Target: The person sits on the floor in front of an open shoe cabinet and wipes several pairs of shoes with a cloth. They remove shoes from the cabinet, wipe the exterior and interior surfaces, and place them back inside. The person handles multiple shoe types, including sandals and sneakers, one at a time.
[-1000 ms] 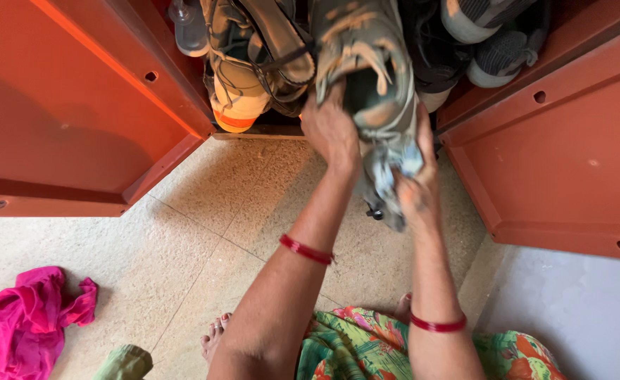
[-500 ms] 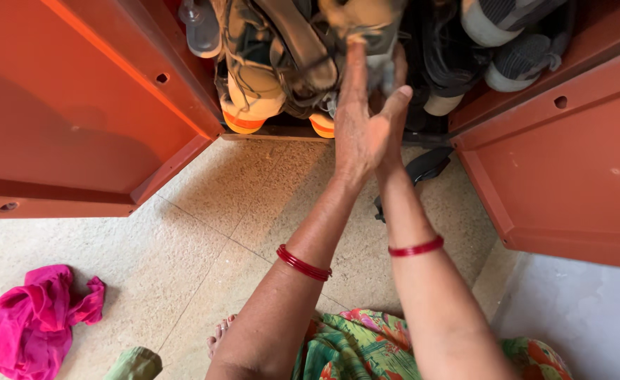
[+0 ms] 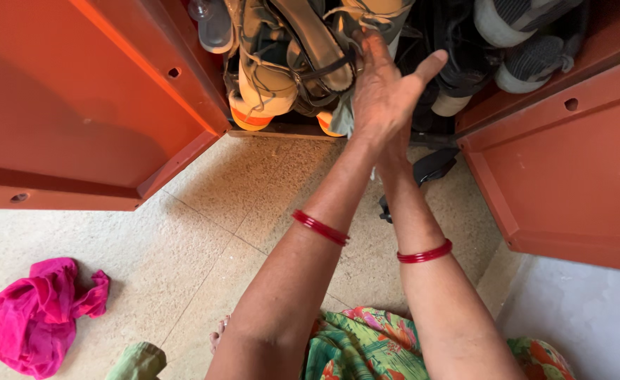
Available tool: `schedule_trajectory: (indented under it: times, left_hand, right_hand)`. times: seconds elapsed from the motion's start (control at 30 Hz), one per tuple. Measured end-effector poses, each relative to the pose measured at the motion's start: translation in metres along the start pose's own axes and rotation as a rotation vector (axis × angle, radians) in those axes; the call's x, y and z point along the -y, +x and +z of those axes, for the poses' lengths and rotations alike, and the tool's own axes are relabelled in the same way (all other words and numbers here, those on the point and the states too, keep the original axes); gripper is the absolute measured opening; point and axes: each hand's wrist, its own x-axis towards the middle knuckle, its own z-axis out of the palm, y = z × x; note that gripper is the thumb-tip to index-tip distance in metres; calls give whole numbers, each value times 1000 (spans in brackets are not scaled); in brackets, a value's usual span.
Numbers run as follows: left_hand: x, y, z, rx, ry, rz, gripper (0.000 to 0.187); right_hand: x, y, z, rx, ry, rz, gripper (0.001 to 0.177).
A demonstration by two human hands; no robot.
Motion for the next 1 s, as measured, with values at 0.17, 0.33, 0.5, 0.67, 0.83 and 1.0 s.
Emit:
schedule_trajectory:
  times: [0.17, 0.33, 0.5, 0.67, 0.83, 1.0]
  left_hand:
    - [-7, -57, -22, 20, -169, -44, 64]
    - [47, -78, -63, -542, -727, -28, 30]
    - [93, -41, -95, -582, -7, -201, 103]
    - [127, -16, -107, -359, -260, -429, 115]
    - [153, -1, -101, -362, -322, -398, 111]
    - [144, 2, -106, -472, -62, -246, 108]
  right_hand:
    - [57, -1, -10, 124, 81, -78, 36]
    - [76, -7, 3, -33, 82, 109, 29]
    - [82, 13, 27, 123, 267, 212, 29]
    - [93, 37, 42, 150, 45, 402, 31]
    - [96, 38, 51, 264, 12, 279, 27]
    - [99, 43, 52, 218, 104, 389, 33]
